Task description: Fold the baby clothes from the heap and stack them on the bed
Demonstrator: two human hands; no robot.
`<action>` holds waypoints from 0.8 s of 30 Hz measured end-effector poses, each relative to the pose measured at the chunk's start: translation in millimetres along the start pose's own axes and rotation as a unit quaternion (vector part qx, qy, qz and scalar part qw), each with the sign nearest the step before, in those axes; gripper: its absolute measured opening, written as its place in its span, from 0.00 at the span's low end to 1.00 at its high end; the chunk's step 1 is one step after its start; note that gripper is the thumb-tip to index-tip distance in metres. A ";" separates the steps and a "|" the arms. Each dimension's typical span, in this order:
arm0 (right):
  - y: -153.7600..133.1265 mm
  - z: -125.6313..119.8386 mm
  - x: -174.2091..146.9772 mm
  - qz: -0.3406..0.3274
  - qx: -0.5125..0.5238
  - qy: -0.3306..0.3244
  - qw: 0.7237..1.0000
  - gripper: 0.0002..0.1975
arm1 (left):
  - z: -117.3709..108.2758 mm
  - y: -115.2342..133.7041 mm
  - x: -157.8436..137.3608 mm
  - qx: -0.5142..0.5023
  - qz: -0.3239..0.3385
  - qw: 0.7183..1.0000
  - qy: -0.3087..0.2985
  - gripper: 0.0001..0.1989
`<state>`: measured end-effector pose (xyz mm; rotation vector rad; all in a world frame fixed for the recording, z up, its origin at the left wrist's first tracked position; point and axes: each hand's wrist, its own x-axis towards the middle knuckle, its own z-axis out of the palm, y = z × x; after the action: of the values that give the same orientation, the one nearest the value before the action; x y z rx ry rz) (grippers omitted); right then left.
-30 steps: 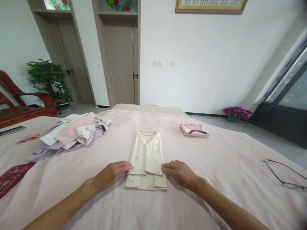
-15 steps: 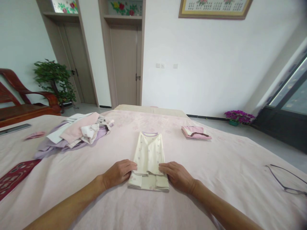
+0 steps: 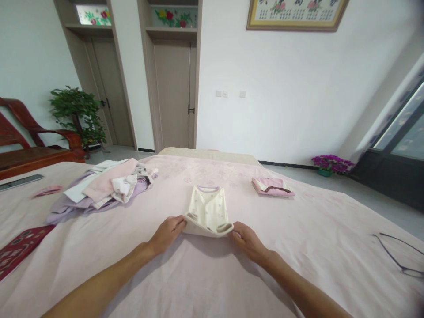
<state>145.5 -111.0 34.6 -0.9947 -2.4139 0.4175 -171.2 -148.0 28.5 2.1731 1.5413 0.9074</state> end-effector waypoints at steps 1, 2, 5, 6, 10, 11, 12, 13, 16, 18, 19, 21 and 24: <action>3.6 3.8 5.5 0.046 0.030 0.006 0.998 0.21 | 3.3 0.3 7.0 -0.011 -0.040 0.999 0.004 0.18; 7.2 7.7 11.4 0.089 0.059 0.011 0.994 0.22 | 6.6 0.5 14.2 -0.009 -0.078 0.997 0.008 0.18; 17.0 17.1 29.1 0.203 0.067 0.016 0.977 0.23 | 14.4 0.7 34.2 0.048 -0.167 0.985 0.010 0.15; 19.7 19.1 34.3 0.229 0.050 0.014 0.972 0.23 | 16.1 0.8 39.1 0.067 -0.186 0.980 0.007 0.14; 27.4 21.1 48.7 0.279 -0.004 0.010 0.960 0.19 | 18.7 0.5 47.6 0.105 -0.212 0.972 0.007 0.13; 28.6 20.8 50.8 0.287 -0.014 0.010 0.958 0.17 | 18.7 -0.2 47.5 0.117 -0.211 0.970 0.007 0.14; 29.5 20.5 52.5 0.294 -0.024 0.010 0.955 0.15 | 18.5 -1.5 46.9 0.130 -0.208 0.969 0.007 0.14; 30.1 20.1 53.8 0.300 -0.033 0.011 0.953 0.14 | 18.1 -3.3 46.0 0.141 -0.202 0.969 0.008 0.15; 29.8 19.9 55.4 0.327 -0.053 0.016 0.943 0.10 | 16.0 -12.0 43.5 0.157 -0.147 0.976 0.042 0.15; 28.1 20.3 54.3 0.339 -0.065 0.035 0.938 0.13 | 13.9 -20.2 42.4 0.144 -0.057 0.985 0.077 0.16; 27.2 20.4 53.1 0.333 -0.075 0.054 0.939 0.15 | 12.5 -24.7 42.1 0.133 -0.001 0.988 0.082 0.16; 26.3 20.1 49.3 0.283 -0.096 0.099 0.949 0.16 | 9.3 -33.7 41.1 0.109 0.101 0.988 0.052 0.14; 30.0 17.0 41.1 0.139 -0.108 0.116 0.978 0.10 | 2.9 -44.4 38.0 0.094 0.176 0.980 -0.027 0.17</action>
<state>128.0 -62.3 20.2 -1.4026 -2.1485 0.1248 -193.1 -96.3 11.8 2.6403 1.2851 0.8206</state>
